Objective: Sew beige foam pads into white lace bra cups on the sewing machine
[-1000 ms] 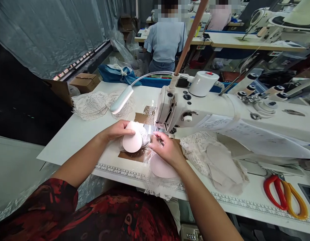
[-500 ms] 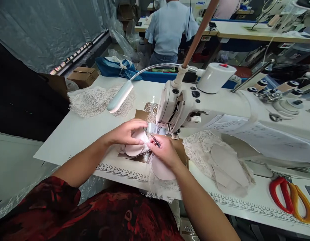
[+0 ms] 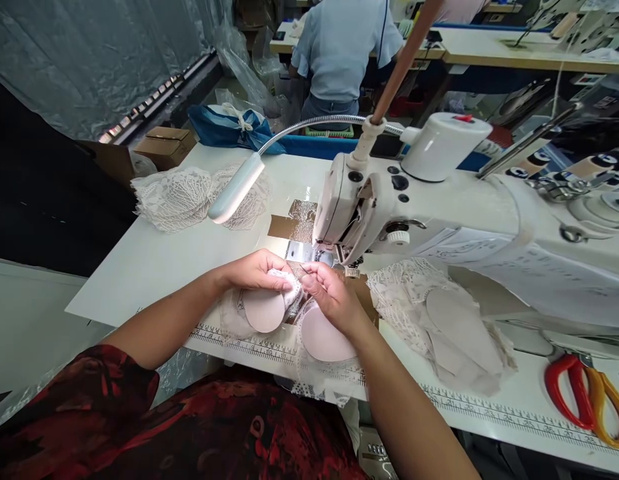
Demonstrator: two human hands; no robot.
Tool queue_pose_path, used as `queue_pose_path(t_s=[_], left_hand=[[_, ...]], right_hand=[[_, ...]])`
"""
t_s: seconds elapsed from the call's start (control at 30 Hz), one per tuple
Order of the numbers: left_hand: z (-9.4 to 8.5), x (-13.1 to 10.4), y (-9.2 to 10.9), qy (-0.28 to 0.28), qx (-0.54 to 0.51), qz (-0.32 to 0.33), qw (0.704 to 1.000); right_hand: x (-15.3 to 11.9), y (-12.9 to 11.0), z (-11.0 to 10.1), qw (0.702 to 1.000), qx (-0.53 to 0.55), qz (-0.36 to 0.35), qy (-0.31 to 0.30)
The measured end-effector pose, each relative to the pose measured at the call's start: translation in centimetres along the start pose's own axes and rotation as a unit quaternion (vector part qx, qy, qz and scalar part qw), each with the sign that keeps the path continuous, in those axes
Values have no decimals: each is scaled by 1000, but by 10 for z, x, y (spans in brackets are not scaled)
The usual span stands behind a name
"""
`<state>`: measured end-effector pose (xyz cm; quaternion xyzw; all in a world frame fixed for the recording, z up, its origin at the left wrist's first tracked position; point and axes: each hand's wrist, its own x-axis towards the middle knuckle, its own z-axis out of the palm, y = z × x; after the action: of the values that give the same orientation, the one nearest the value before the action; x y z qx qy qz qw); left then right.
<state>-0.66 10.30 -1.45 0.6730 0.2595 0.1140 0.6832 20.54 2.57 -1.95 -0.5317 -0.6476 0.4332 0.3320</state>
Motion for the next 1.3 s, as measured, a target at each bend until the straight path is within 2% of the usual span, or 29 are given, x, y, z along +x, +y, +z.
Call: queue_pose_path(t_s=[0.1,0.23,0.43,0.73,1.0,1.3], left_hand=[[1,0,1,-6,-30,-8,999],[3,0,0,-1,-57,-14,998],[1,1,-4,-2,-23,-18,1000],[3,-1,4,-2,-14,-31,999],[0,-1,1,-28,-12,-20,999],[1,1,-1,-42,-7,-25,999]], right_hand=[[-2,4,-6,999,33,27,-10],[-2,1,-8,999,37,14,-17],[1,-6,-3,998,41,3,-45],[1,-4,4,998,34,-44,-17],[2,7,-1,999,31,-21,-33],[4,-10,8,999,-7,-43,-17]])
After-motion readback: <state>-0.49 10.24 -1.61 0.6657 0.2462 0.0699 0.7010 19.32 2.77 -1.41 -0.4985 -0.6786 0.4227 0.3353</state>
